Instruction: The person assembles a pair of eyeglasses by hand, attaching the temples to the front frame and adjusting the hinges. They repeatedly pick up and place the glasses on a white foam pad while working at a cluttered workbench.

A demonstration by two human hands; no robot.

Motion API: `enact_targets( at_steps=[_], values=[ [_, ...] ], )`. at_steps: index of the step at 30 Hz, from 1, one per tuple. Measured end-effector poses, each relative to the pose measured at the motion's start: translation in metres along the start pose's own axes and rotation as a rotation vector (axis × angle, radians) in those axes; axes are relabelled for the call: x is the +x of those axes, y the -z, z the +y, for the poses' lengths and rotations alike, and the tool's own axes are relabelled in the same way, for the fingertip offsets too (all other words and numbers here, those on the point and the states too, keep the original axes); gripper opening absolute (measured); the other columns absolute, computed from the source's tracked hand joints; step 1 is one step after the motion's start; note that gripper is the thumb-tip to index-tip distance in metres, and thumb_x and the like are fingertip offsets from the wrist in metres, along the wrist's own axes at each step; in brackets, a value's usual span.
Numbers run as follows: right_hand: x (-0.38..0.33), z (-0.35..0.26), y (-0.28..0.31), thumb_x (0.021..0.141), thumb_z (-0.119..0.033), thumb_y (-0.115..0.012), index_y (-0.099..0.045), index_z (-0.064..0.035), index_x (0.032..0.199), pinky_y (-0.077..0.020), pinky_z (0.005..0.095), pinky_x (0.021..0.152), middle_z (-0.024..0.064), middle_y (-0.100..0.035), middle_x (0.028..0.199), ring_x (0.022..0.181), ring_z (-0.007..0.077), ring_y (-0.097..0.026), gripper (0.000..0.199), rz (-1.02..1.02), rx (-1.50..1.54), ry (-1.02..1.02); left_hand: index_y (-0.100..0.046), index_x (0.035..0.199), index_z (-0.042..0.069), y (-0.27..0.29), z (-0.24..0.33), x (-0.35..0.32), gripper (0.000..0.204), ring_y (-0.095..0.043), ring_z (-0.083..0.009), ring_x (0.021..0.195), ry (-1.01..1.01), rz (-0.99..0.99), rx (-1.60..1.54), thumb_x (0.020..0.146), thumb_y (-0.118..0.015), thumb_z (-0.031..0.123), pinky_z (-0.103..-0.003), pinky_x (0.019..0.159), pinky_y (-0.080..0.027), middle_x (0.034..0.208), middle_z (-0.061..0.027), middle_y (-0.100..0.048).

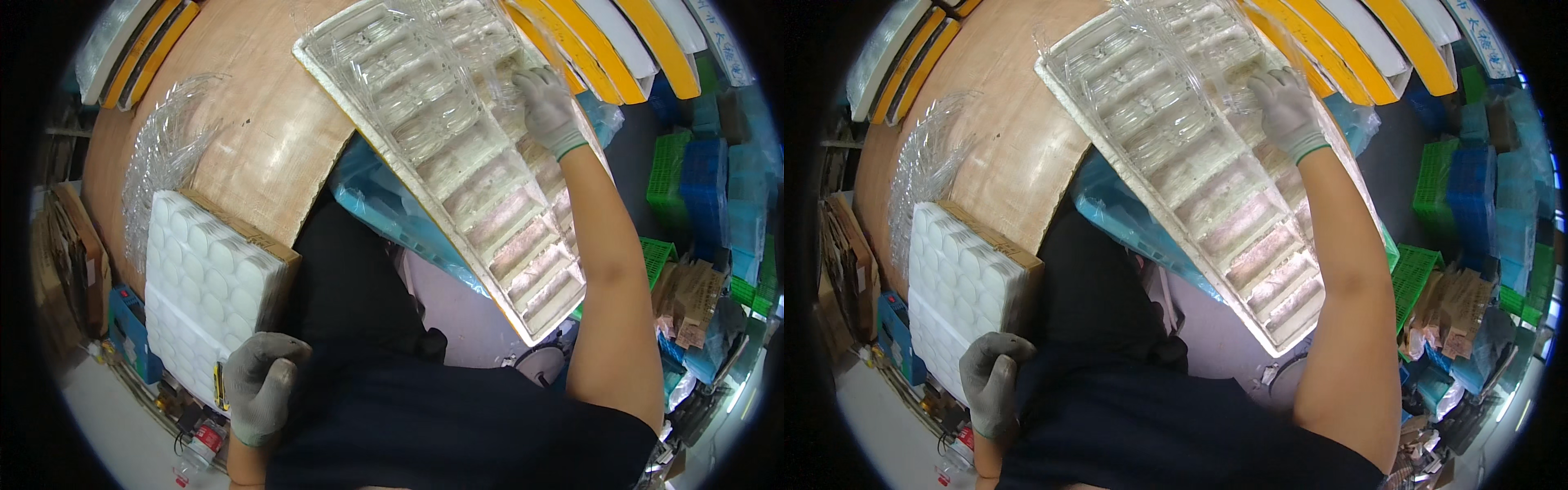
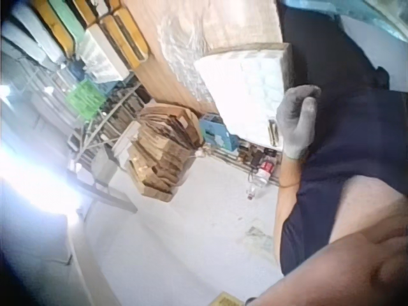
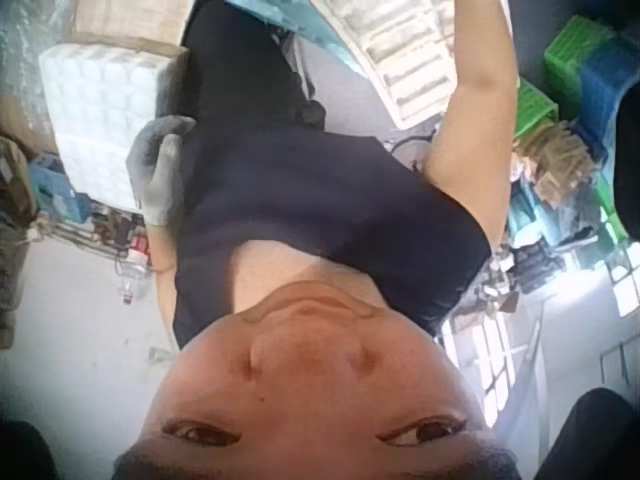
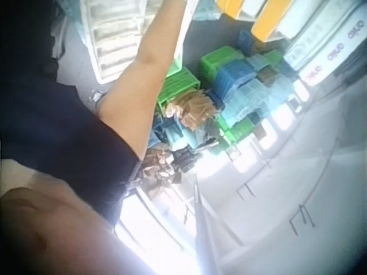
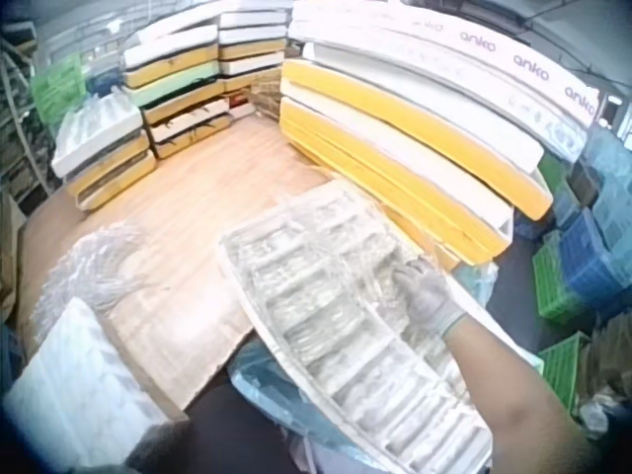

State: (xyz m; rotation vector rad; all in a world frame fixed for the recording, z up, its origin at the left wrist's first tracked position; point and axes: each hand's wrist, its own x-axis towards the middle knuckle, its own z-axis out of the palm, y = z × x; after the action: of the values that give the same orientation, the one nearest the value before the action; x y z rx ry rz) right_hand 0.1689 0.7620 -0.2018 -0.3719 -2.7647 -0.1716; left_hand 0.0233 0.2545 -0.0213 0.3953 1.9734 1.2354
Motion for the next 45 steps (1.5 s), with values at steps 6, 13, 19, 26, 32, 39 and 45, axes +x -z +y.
enact_targets(
  at_steps=[6,13,19,26,32,39,45],
  values=[
    [0.015,0.004,-0.019,0.084,-0.004,-0.06,-0.059,-0.0076,0.124,-0.044,0.0449,0.109,0.0094,-0.059,0.135,0.13,0.0325,-0.052,0.041,-0.206,-0.006,0.039,-0.067,0.098,-0.006,-0.011,-0.001,0.005,0.024,-0.067,-0.0206,0.087,0.084,-0.008,-0.072,0.09,-0.058,0.015,-0.032,0.083,-0.053,0.092,-0.0164,-0.071],
    [0.02,0.006,-0.014,0.082,-0.005,-0.06,-0.059,-0.0054,0.13,-0.044,0.0417,0.108,0.014,-0.06,0.134,0.129,0.0344,-0.053,0.048,-0.182,0.038,-0.037,-0.066,0.099,-0.006,-0.007,-0.015,0.011,0.021,-0.066,-0.0209,0.086,0.105,0.043,-0.039,0.09,-0.053,0.009,-0.032,0.083,-0.052,0.092,-0.017,-0.07],
    [0.017,-0.008,0.024,0.08,-0.002,-0.056,-0.061,-0.003,0.128,-0.0436,0.0427,0.109,0.0205,-0.06,0.133,0.126,0.0384,-0.055,0.048,0.09,0.249,-0.233,-0.061,0.099,-0.006,0.036,-0.044,-0.007,0.02,-0.064,-0.0205,0.085,0.079,0.273,-0.096,0.091,-0.05,0.007,-0.033,0.082,-0.052,0.093,-0.0158,-0.067],
    [0.01,-0.121,0.052,0.09,0.0,-0.053,-0.058,0.0058,0.13,-0.0447,0.04,0.109,0.019,-0.063,0.131,0.126,0.0285,-0.058,0.041,0.282,0.547,-0.572,-0.06,0.111,-0.005,0.102,-0.071,-0.028,0.022,-0.067,-0.0211,0.088,0.055,0.351,-0.107,0.095,-0.055,0.009,-0.033,0.083,-0.053,0.097,-0.0129,-0.066],
    [0.045,-0.309,0.026,0.096,-0.004,-0.053,-0.046,0.0082,0.135,-0.0442,0.0383,0.107,0.0181,-0.059,0.128,0.118,0.0263,-0.059,0.041,0.452,1.071,-0.639,-0.06,0.12,-0.005,0.209,-0.123,-0.048,0.029,-0.066,-0.021,0.095,0.099,0.657,-0.106,0.097,-0.058,0.012,-0.034,0.089,-0.054,0.103,-0.0133,-0.068],
    [0.175,-0.426,0.046,0.093,-0.002,-0.057,-0.059,0.0074,0.122,-0.0496,0.0372,0.1,0.0174,-0.067,0.119,0.112,0.0256,-0.064,0.031,0.054,1.238,-0.184,-0.057,0.13,-0.005,0.393,-0.192,0.065,0.05,-0.061,-0.0254,0.109,-0.063,0.785,0.454,0.095,-0.065,0.029,-0.034,0.096,-0.048,0.119,-0.0176,-0.065],
    [0.248,-0.532,0.062,0.09,-0.014,-0.066,-0.066,-0.0015,0.117,-0.0533,0.0428,0.091,0.0184,-0.067,0.112,0.101,0.0348,-0.066,0.03,-0.281,0.957,0.257,-0.067,0.102,0.001,0.435,-0.23,0.203,0.029,-0.062,-0.0237,0.08,0.455,0.48,0.005,0.084,-0.068,0.023,-0.04,0.07,-0.053,0.093,-0.0146,-0.065]
  ],
)
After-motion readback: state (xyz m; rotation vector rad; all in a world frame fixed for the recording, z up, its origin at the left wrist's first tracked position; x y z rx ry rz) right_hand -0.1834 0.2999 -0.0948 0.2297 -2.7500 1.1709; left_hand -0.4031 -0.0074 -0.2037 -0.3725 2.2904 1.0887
